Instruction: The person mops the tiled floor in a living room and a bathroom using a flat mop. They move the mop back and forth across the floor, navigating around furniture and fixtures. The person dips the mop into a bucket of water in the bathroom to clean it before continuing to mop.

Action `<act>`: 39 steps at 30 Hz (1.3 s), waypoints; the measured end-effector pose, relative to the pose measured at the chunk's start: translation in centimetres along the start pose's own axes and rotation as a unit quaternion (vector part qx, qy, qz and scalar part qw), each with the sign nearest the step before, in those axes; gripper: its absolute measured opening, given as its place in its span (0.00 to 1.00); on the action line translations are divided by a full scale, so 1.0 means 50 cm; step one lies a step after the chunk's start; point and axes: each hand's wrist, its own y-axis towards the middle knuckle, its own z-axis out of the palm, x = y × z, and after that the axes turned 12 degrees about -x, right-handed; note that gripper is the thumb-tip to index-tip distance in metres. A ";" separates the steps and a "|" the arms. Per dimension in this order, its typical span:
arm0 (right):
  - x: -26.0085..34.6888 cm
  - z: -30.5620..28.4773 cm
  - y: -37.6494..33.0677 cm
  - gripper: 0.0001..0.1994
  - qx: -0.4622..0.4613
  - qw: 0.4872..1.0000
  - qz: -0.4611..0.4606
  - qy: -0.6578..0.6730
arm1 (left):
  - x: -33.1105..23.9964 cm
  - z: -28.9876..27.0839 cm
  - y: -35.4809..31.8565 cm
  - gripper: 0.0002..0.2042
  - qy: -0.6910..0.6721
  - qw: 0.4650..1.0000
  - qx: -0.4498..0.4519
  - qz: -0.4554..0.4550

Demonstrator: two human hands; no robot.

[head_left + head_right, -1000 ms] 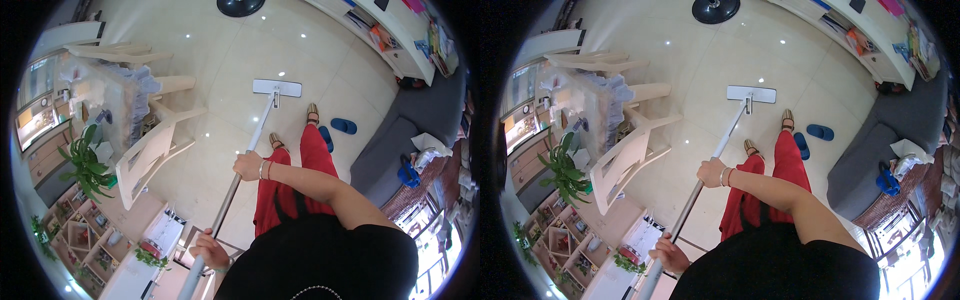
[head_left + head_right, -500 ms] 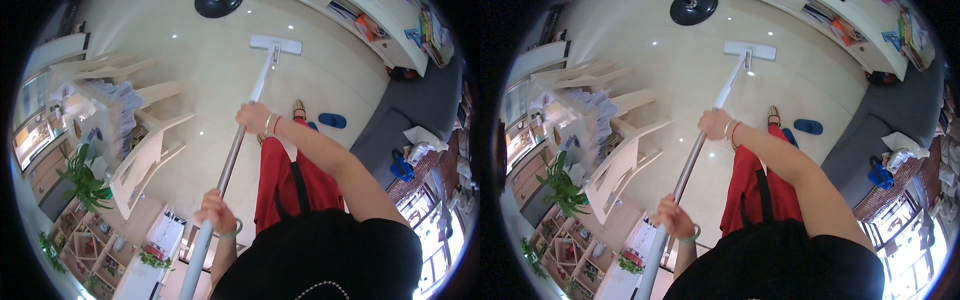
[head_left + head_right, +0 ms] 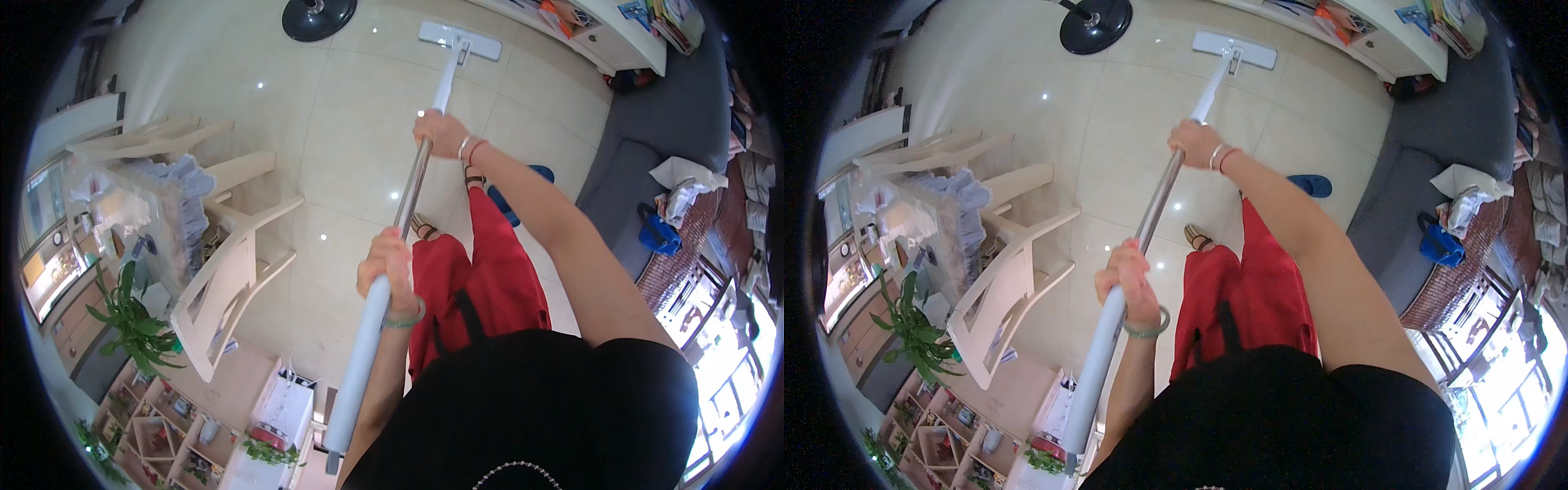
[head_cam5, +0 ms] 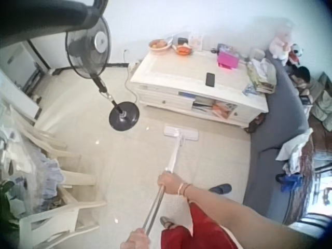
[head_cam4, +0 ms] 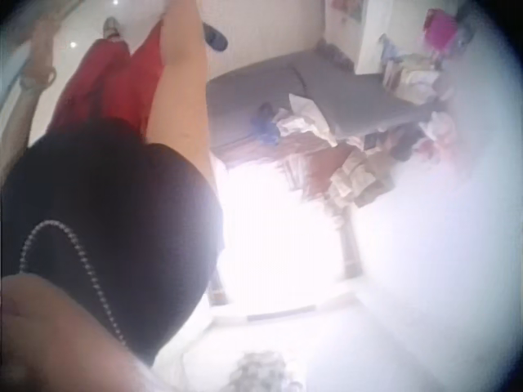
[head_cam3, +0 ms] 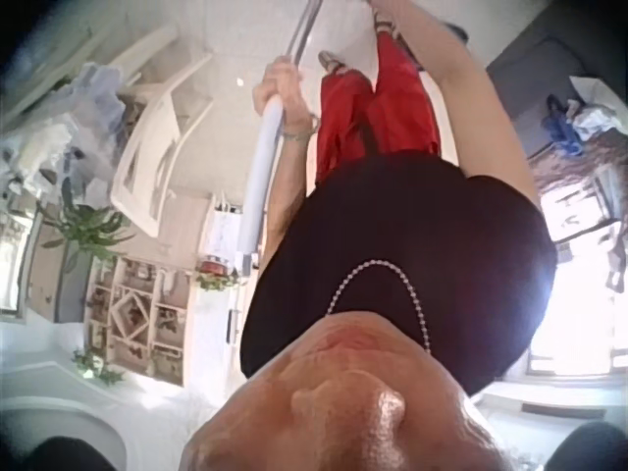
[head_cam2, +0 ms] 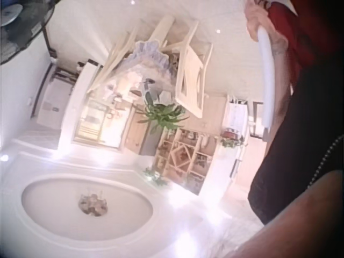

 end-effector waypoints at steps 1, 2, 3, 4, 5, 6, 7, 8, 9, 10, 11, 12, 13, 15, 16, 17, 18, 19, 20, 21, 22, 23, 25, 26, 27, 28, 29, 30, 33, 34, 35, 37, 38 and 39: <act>0.026 0.016 -0.026 0.07 -0.006 1.000 -0.002 0.015 | -0.019 -0.028 -0.012 0.08 0.001 1.000 0.003 -0.008; 0.058 0.030 -0.053 0.07 -0.013 0.999 -0.003 0.029 | -0.040 -0.057 -0.026 0.08 0.012 1.000 0.005 -0.022; 0.087 0.049 -0.081 0.06 -0.031 0.999 -0.009 0.037 | -0.063 -0.089 -0.045 0.08 0.021 0.999 0.010 -0.037; 0.131 0.067 -0.105 0.05 -0.043 0.998 -0.020 0.041 | -0.090 -0.123 -0.064 0.08 0.035 0.998 0.009 -0.052; 0.173 0.077 -0.132 0.05 -0.043 0.998 -0.004 0.047 | -0.115 -0.151 -0.080 0.08 0.036 0.998 0.015 -0.058; 0.222 0.088 -0.156 0.04 -0.042 0.997 0.008 0.057 | -0.144 -0.184 -0.098 0.08 0.042 0.997 0.018 -0.063; 0.276 0.103 -0.178 0.04 -0.043 0.996 0.022 0.071 | -0.174 -0.223 -0.110 0.07 0.038 0.997 0.012 -0.062; 0.326 0.117 -0.200 0.04 -0.041 0.995 0.034 0.082 | -0.202 -0.260 -0.125 0.06 0.033 0.997 0.002 -0.063; 0.364 0.131 -0.224 0.03 -0.055 0.994 0.035 0.090 | -0.232 -0.286 -0.139 0.07 0.050 0.996 -0.009 -0.080; 0.413 0.136 -0.238 0.04 -0.023 0.994 0.041 0.097 | -0.260 -0.313 -0.151 0.08 0.069 0.995 -0.024 -0.066; 0.446 0.146 -0.252 0.04 0.006 0.994 0.046 0.098 | -0.276 -0.340 -0.157 0.09 0.083 0.993 -0.038 -0.068; 0.492 0.137 -0.256 0.04 0.055 0.990 0.056 0.114 | -0.304 -0.363 -0.171 0.10 0.103 0.991 -0.052 -0.070; 0.526 0.136 -0.261 0.03 0.080 0.987 0.059 0.124 | -0.327 -0.376 -0.177 0.10 0.125 0.987 -0.063 -0.074; 0.543 0.126 -0.256 0.02 0.090 0.985 0.054 0.135 | -0.329 -0.387 -0.177 0.11 0.109 0.987 -0.089 -0.079; 0.535 0.120 -0.245 0.02 0.101 0.985 0.049 0.134 | -0.322 -0.385 -0.170 0.12 0.099 0.987 -0.100 -0.083; 0.520 0.114 -0.229 0.02 0.112 0.984 0.044 0.133 | -0.312 -0.379 -0.158 0.12 0.089 0.987 -0.105 -0.082; 0.512 0.105 -0.216 0.03 0.129 0.982 0.033 0.137 | -0.309 -0.368 -0.147 0.12 0.084 0.986 -0.117 -0.080; 0.500 0.093 -0.207 0.03 0.138 0.981 0.033 0.133 | -0.305 -0.353 -0.137 0.12 0.079 0.986 -0.128 -0.078; 0.482 0.080 -0.197 0.04 0.146 0.980 0.034 0.130 | -0.305 -0.333 -0.128 0.12 0.038 0.986 -0.123 -0.103; 0.461 0.063 -0.187 0.04 0.155 0.979 0.037 0.126 | -0.294 -0.312 -0.121 0.13 0.033 0.985 -0.124 -0.112; 0.434 0.045 -0.177 0.05 0.178 0.977 0.041 0.114 | -0.275 -0.291 -0.121 0.13 0.028 0.984 -0.127 -0.119; 0.397 0.034 -0.166 0.05 0.179 0.978 0.041 0.097 | -0.252 -0.269 -0.120 0.14 0.022 0.983 -0.130 -0.127; 0.305 0.011 -0.152 0.05 0.184 0.980 0.043 0.058 | -0.195 -0.203 -0.114 0.17 -0.010 0.981 -0.140 -0.132; 0.255 -0.001 -0.142 0.05 0.156 0.986 0.046 0.047 | -0.170 -0.160 -0.097 0.16 -0.002 0.983 -0.125 -0.137; 0.202 -0.018 -0.140 0.05 0.131 0.989 0.052 0.036 | -0.147 -0.110 -0.081 0.16 0.006 0.983 -0.110 -0.147; 0.155 -0.040 -0.129 0.05 0.125 0.990 0.062 0.026 | -0.126 -0.058 -0.064 0.15 -0.012 0.984 -0.108 -0.141; 0.102 -0.068 -0.114 0.05 0.113 0.991 0.073 0.014 | -0.098 -0.006 -0.047 0.14 -0.033 0.986 -0.101 -0.131; 0.055 -0.093 -0.110 0.05 0.097 0.992 0.080 0.001 | -0.072 0.028 -0.038 0.12 -0.034 0.989 -0.077 -0.125; -0.077 -0.145 -0.112 0.04 0.033 0.993 0.113 -0.013 | -0.014 0.146 -0.019 0.11 -0.037 0.992 -0.010 -0.117; -0.119 -0.161 -0.118 0.04 0.007 0.992 0.129 -0.011 | 0.004 0.185 -0.010 0.11 -0.039 0.993 0.009 -0.111; -0.156 -0.176 -0.125 0.03 -0.008 0.989 0.148 -0.015 | 0.021 0.223 -0.003 0.10 -0.041 0.993 0.029 -0.105; -0.200 -0.214 -0.133 0.03 -0.032 0.984 0.176 -0.017 | 0.037 0.275 0.005 0.10 -0.043 0.992 0.063 -0.096; -0.214 -0.234 -0.136 0.02 -0.020 0.980 0.198 -0.003 | 0.041 0.293 0.010 0.10 -0.048 0.991 0.080 -0.093; -0.227 -0.246 -0.144 0.02 -0.024 0.978 0.208 -0.006 | 0.047 0.311 0.016 0.09 -0.055 0.989 0.101 -0.092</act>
